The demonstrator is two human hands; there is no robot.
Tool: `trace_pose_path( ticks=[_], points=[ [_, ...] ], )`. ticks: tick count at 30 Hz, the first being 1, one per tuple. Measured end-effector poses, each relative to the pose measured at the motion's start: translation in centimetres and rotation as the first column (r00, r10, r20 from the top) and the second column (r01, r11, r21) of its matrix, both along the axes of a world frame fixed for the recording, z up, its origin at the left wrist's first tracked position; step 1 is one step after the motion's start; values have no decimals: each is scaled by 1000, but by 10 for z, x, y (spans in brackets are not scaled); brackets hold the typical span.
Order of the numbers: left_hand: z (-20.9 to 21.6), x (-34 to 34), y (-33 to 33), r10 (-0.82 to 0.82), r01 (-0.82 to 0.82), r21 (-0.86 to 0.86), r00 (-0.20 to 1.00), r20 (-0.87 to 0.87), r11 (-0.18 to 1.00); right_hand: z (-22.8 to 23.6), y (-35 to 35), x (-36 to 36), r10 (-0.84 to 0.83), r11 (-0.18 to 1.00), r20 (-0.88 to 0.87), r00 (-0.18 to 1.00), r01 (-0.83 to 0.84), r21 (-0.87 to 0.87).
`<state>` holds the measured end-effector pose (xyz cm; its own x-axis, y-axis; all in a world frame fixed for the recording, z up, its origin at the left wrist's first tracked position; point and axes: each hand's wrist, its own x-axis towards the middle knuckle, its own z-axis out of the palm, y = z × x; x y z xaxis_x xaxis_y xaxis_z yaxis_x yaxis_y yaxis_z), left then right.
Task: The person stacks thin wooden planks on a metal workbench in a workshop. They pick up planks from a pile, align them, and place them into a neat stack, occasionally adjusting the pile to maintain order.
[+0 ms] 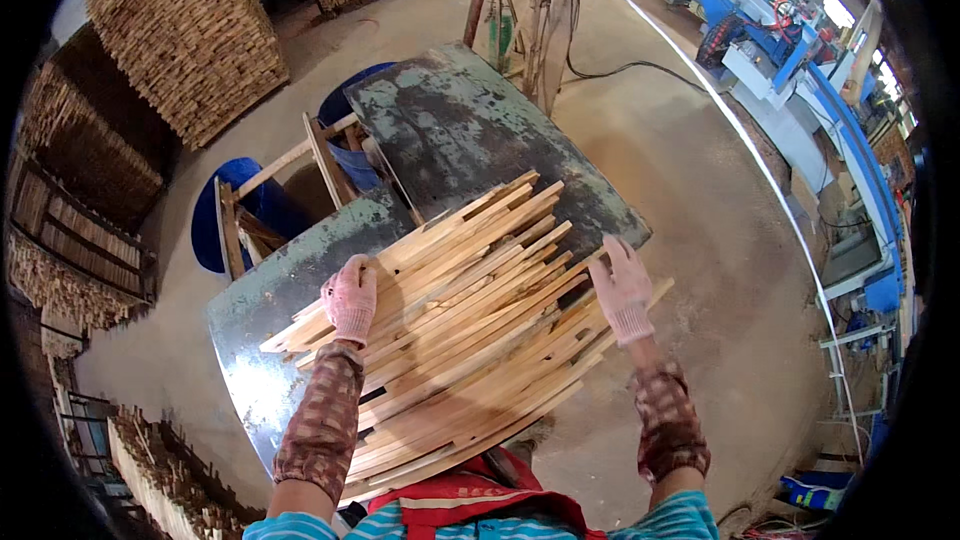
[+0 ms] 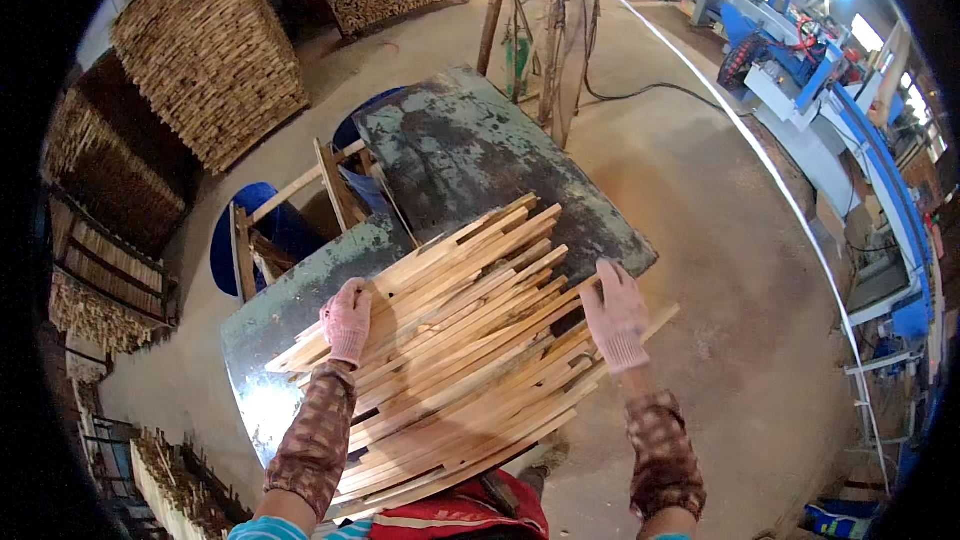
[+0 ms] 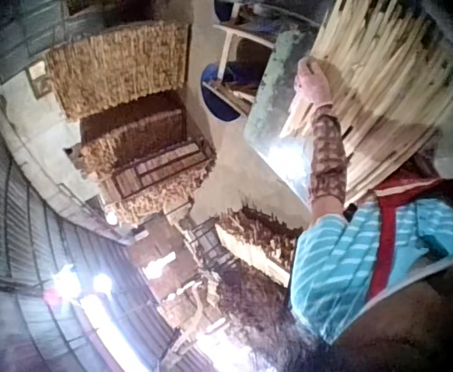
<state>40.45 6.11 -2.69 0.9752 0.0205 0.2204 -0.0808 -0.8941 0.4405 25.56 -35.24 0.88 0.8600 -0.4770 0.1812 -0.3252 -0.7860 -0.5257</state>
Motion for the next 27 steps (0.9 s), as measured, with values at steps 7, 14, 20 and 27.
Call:
trace_pose_path(
  ticks=[7,14,20,27],
  points=[
    [-2,-3,2,-55,55,-49,998,-1,997,-9,47,-166,65,998,290,955,-62,-20],
    [-9,-6,0,-85,86,-47,996,17,995,-97,156,-304,-190,631,-207,960,281,723],
    [-17,3,5,-121,132,-58,979,165,990,-137,241,-272,400,286,-175,900,59,956],
    [-10,4,0,-157,163,-33,977,142,986,-126,250,-240,535,364,-318,783,127,923]
  ],
)
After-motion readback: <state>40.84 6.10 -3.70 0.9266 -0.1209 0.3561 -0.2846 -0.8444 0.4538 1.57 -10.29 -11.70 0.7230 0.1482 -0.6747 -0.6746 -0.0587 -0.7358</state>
